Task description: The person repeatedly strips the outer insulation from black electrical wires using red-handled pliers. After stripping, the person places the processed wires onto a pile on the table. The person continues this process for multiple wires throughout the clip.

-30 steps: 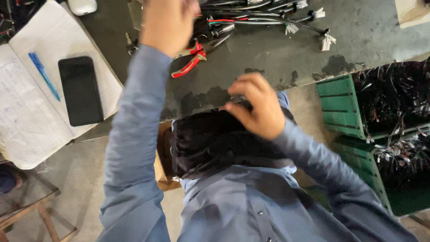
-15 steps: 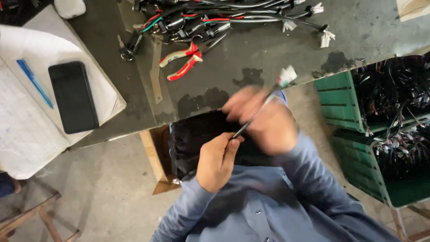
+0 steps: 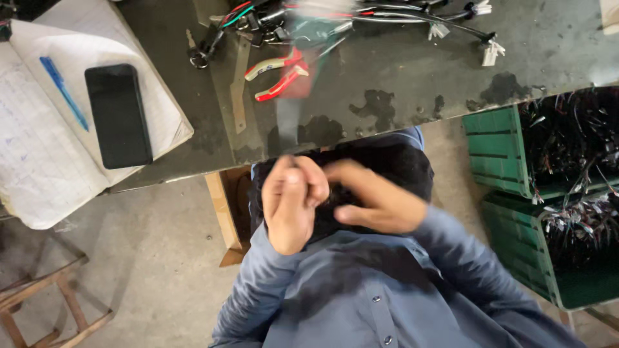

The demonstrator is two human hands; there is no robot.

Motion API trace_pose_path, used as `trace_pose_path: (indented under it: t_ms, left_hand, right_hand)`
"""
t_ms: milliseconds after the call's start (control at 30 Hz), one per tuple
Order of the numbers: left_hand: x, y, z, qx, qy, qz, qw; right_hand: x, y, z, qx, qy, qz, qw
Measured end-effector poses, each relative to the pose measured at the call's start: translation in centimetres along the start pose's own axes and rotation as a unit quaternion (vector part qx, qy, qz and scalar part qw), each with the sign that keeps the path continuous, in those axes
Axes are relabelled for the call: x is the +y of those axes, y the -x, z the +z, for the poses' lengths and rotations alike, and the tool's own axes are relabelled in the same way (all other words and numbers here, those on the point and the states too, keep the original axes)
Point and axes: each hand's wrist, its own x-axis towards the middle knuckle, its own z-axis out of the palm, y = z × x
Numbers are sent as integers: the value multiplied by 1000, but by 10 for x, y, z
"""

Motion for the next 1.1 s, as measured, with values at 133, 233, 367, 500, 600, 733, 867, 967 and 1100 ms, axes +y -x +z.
trace_pose_path:
  t_ms: [133, 233, 367, 500, 600, 733, 867, 967, 1100]
  left_hand:
    - [-15, -2, 3, 29, 113, 110, 987]
    - [-8, -7, 15, -15, 152, 126, 980]
    - [31, -21, 20, 28, -233, 105, 966]
    - [40, -8, 24, 21, -429, 117, 895]
    - [25, -7, 25, 49, -324, 114, 938]
    - [6, 2, 16, 34, -477, 146, 866]
    - [1, -2, 7, 66, -194, -9, 979]
    - [2, 0, -1, 56, -232, -2, 971]
    - [10, 6, 5, 27, -355, 21, 934]
  right_hand:
    - [14, 10, 23, -12, -77, 288, 955]
    - [28, 24, 34, 34, -51, 124, 990]
    - [33, 30, 33, 54, -20, 161, 985]
    - [33, 33, 36, 99, -21, 146, 984]
    - [37, 27, 32, 114, 35, 121, 985]
    - [38, 36, 40, 136, 185, 38, 973]
    - [38, 39, 44, 115, -135, 149, 973]
    - [35, 40, 47, 102, -301, 158, 935]
    - [23, 36, 49, 117, -199, 217, 948]
